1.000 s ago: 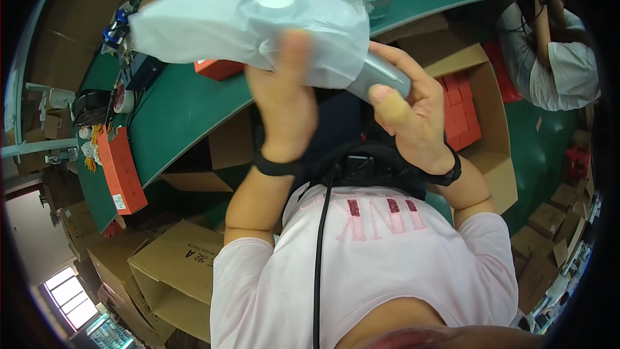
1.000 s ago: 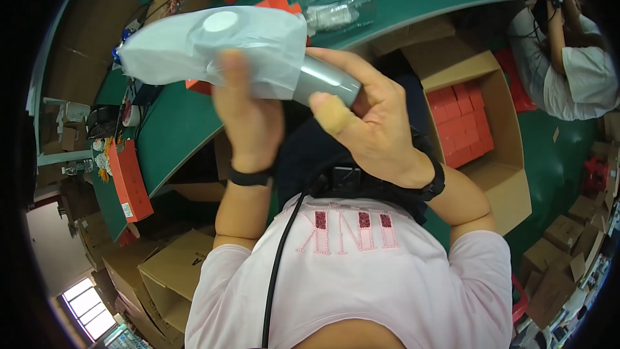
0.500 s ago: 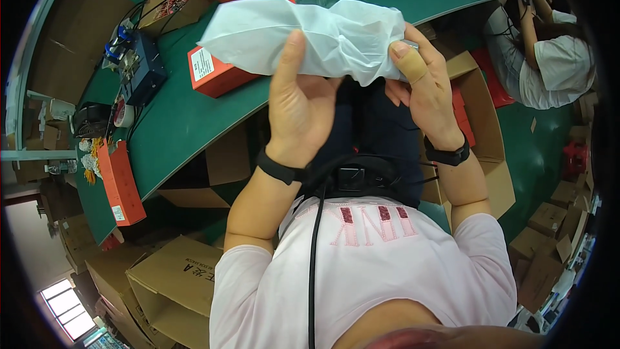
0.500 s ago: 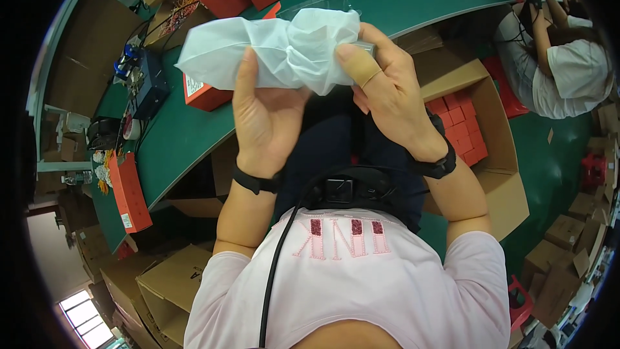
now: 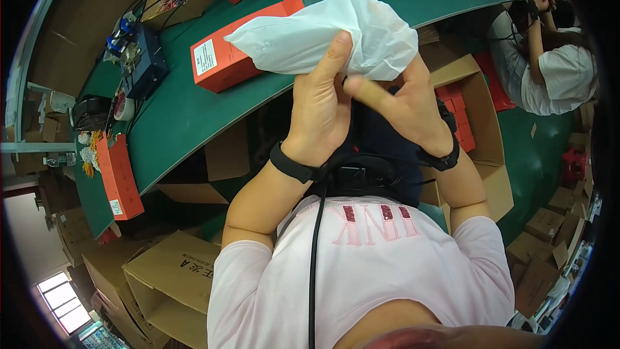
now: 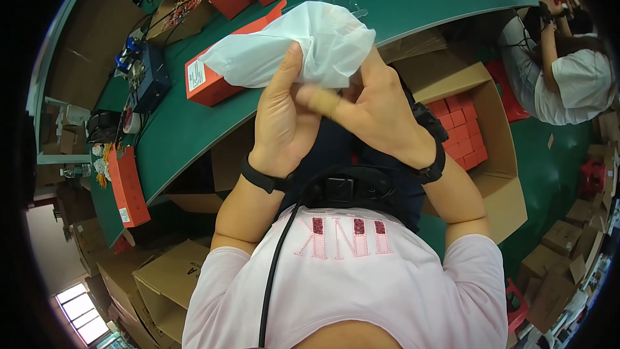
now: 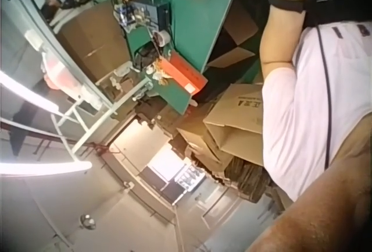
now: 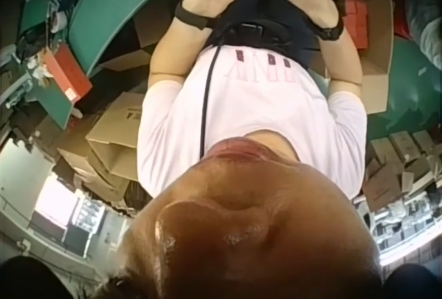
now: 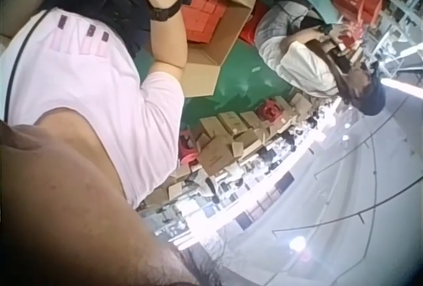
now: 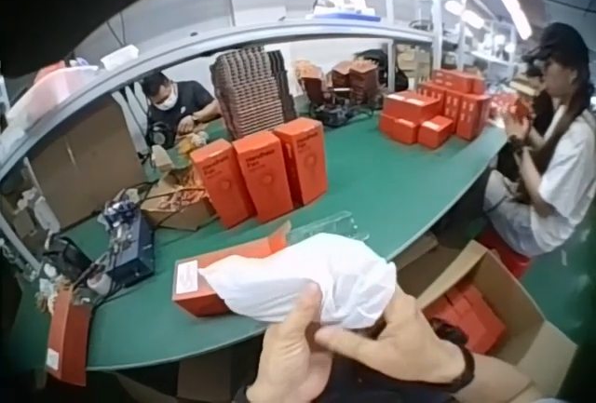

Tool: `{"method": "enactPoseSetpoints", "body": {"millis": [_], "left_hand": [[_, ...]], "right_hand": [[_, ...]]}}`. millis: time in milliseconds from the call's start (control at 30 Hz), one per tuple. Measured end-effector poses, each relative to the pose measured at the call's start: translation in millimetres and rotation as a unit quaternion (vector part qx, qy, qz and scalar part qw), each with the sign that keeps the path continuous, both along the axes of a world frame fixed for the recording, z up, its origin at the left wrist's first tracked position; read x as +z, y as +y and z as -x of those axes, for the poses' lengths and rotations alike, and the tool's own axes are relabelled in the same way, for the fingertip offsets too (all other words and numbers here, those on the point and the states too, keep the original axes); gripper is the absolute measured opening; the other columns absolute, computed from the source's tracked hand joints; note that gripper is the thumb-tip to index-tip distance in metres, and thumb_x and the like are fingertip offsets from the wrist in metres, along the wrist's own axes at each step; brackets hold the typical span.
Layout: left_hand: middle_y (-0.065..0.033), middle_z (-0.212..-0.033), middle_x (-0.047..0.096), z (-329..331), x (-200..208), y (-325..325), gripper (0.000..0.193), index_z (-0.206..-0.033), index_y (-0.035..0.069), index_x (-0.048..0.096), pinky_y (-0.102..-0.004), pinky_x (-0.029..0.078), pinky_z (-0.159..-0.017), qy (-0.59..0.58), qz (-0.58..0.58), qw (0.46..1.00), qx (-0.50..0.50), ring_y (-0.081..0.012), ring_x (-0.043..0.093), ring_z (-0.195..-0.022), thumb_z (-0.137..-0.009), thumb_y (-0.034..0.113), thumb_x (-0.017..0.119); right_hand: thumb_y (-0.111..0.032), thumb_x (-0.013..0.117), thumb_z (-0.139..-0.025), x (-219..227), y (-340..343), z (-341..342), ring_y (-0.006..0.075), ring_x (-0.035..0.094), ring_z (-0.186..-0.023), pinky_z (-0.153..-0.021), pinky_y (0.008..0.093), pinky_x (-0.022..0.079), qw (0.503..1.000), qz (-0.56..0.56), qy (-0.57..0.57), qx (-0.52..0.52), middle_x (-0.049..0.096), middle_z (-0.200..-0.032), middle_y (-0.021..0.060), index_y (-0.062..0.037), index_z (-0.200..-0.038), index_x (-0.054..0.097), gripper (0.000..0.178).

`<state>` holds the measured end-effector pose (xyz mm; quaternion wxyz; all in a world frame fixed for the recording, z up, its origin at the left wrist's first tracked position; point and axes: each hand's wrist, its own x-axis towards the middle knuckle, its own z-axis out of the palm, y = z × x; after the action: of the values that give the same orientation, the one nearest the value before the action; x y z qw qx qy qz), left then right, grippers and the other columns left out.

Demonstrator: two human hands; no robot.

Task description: Packaging handheld electronic devices into red boxes with protective bags and foam inserts.

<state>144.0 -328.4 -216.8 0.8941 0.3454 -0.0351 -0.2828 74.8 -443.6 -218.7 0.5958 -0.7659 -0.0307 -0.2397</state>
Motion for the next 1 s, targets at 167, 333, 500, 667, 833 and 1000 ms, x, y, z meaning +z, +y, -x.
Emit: {"method": "enactPoseSetpoints", "body": {"millis": [167,333,500,667,833,1000], "left_hand": [[-0.0077,-0.127,0.061,-4.3,2.2,7.9,0.047,-0.132,0.007,0.055,-0.0399,0.047,-0.095,-0.01,0.197,0.976,-0.097,-0.0219,0.057,-0.116,-0.097,0.037,0.066],[-0.0097,-0.13,0.06,-14.4,0.2,9.0,0.044,-0.133,0.006,0.054,-0.0453,0.045,-0.103,0.041,0.138,0.989,-0.022,-0.0259,0.055,-0.123,-0.099,0.034,0.062],[-0.0097,-0.131,0.06,-13.3,9.0,11.0,0.045,-0.135,0.007,0.051,-0.0483,0.042,-0.112,0.055,0.166,0.984,-0.031,-0.0265,0.056,-0.126,-0.099,0.031,0.065],[-0.0082,-0.135,0.058,-13.7,8.1,11.3,0.04,-0.136,0.007,0.052,-0.0468,0.041,-0.111,-0.021,0.1,0.995,0.012,-0.0239,0.054,-0.128,-0.101,0.026,0.062],[-0.0056,-0.127,0.061,-0.5,10.5,5.0,0.039,-0.135,0.007,0.052,-0.0395,0.043,-0.106,-0.063,0.086,0.994,-0.027,-0.0192,0.059,-0.118,-0.103,0.027,0.059],[-0.0152,-0.136,0.058,-9.7,-3.6,18.1,0.052,-0.141,0.004,0.046,-0.0465,0.043,-0.109,-0.085,0.053,0.99,-0.099,-0.0319,0.055,-0.129,-0.104,0.04,0.046]], "right_hand": [[-0.02,0.057,-0.104,0.0,1.2,-0.2,0.0067,0.058,-0.065,-0.057,0.0207,0.044,0.994,-0.101,0.003,-0.045,0.067,-0.085,0.0037,0.0022,-0.112,0.066,0.025],[-0.024,0.052,-0.107,15.9,-5.7,2.0,0.0071,0.058,-0.062,-0.056,0.0215,0.044,0.992,-0.004,-0.031,-0.12,0.066,-0.082,0.0032,0.0047,-0.102,0.068,0.033],[-0.019,0.064,-0.1,20.7,-43.4,1.6,0.0075,0.053,-0.062,-0.057,0.0232,0.043,0.931,0.168,-0.07,-0.317,0.064,-0.081,0.0045,0.0035,-0.104,0.067,0.023],[-0.022,0.091,-0.071,54.3,-34.1,34.4,0.0122,0.061,-0.078,-0.069,0.0248,0.051,0.895,0.369,-0.128,-0.214,0.051,-0.148,0.0183,0.0061,-0.144,0.043,0.092],[0.001,0.072,-0.081,22.9,-19.8,17.5,0.0266,0.07,-0.08,-0.074,0.0351,0.055,0.906,0.395,-0.075,-0.128,0.073,-0.095,0.0122,-0.0031,-0.114,0.07,0.033],[-0.005,0.064,-0.083,32.7,-49.2,23.6,0.0144,0.066,-0.078,-0.07,0.0254,0.049,0.979,-0.001,0.145,0.14,0.069,-0.092,0.0063,0.0016,-0.091,0.068,0.011]]}}
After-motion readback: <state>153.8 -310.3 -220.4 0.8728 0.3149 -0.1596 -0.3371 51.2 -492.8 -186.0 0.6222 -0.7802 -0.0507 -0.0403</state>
